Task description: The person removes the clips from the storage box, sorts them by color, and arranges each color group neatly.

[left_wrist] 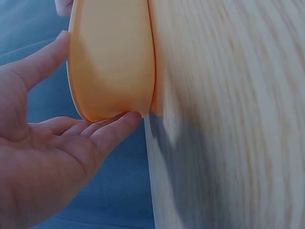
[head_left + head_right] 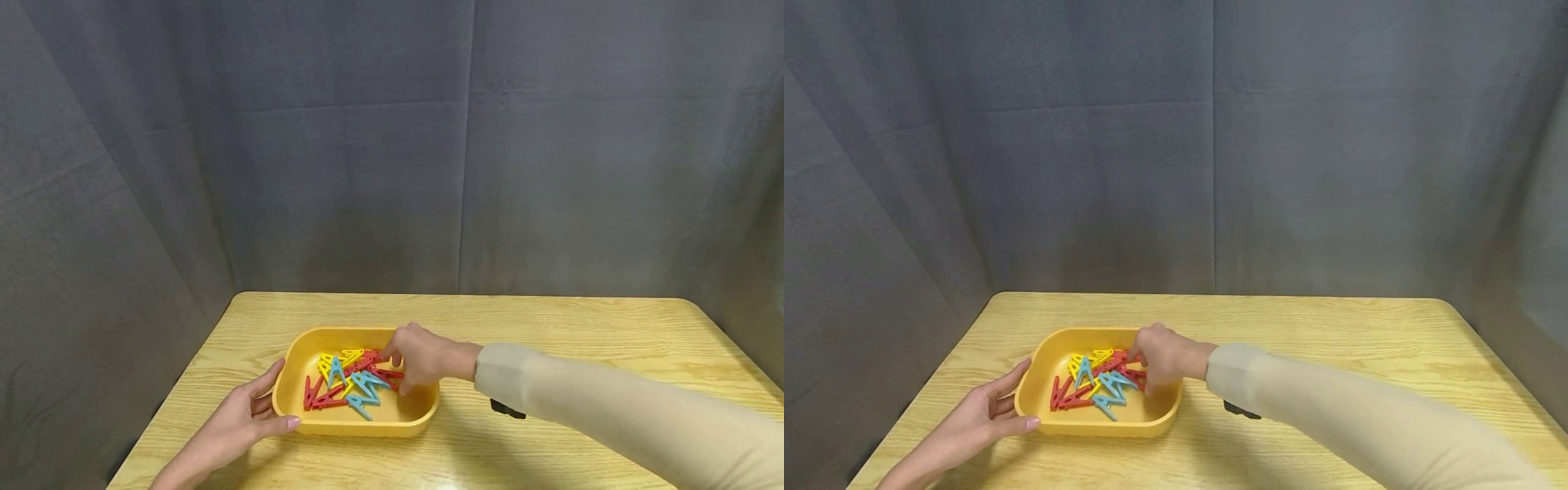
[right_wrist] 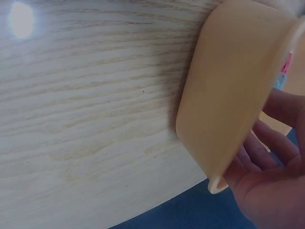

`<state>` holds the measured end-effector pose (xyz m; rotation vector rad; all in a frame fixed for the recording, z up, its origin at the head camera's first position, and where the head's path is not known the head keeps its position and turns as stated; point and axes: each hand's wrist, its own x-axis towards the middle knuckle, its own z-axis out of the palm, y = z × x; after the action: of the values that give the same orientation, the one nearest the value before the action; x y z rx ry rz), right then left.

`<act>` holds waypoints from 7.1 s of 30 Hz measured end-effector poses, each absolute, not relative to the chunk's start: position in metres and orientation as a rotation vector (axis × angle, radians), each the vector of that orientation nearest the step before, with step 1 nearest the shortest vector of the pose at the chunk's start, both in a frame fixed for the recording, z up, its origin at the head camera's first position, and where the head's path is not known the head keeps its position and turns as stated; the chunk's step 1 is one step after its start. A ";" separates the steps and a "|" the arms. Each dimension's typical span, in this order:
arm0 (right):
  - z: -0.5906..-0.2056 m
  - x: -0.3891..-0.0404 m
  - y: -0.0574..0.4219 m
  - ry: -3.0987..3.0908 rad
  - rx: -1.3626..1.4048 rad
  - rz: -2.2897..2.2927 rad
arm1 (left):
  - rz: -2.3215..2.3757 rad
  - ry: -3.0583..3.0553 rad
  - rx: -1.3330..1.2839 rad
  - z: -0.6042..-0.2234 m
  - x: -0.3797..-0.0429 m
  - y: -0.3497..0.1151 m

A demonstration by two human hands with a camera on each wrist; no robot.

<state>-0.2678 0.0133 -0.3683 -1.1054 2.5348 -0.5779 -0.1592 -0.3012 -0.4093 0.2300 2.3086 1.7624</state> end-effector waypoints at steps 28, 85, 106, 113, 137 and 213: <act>-0.380 -0.274 0.006 2.441 -0.940 -0.564 | 1.763 2.296 0.181 -0.408 -0.157 -0.298; -0.359 -0.275 0.040 2.246 -0.837 -1.038 | 1.804 2.262 0.196 -0.412 -0.158 -0.300; -0.336 -0.278 0.121 2.310 -0.856 -1.215 | 1.799 2.221 0.221 -0.413 -0.159 -0.308; -0.349 -0.279 0.149 2.386 -0.807 -1.227 | 1.814 2.204 0.235 -0.413 -0.158 -0.310; -0.405 -0.294 0.189 2.383 -0.677 -1.314 | 1.754 2.230 0.128 -0.410 -0.158 -0.314; -0.433 -0.316 0.173 2.531 -0.763 -1.158 | 1.741 2.255 0.129 -0.411 -0.158 -0.314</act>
<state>-0.3162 0.1730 -0.4332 -0.7634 2.5307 -1.1580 -0.1578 -0.3145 -0.4106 0.1293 2.2547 1.7407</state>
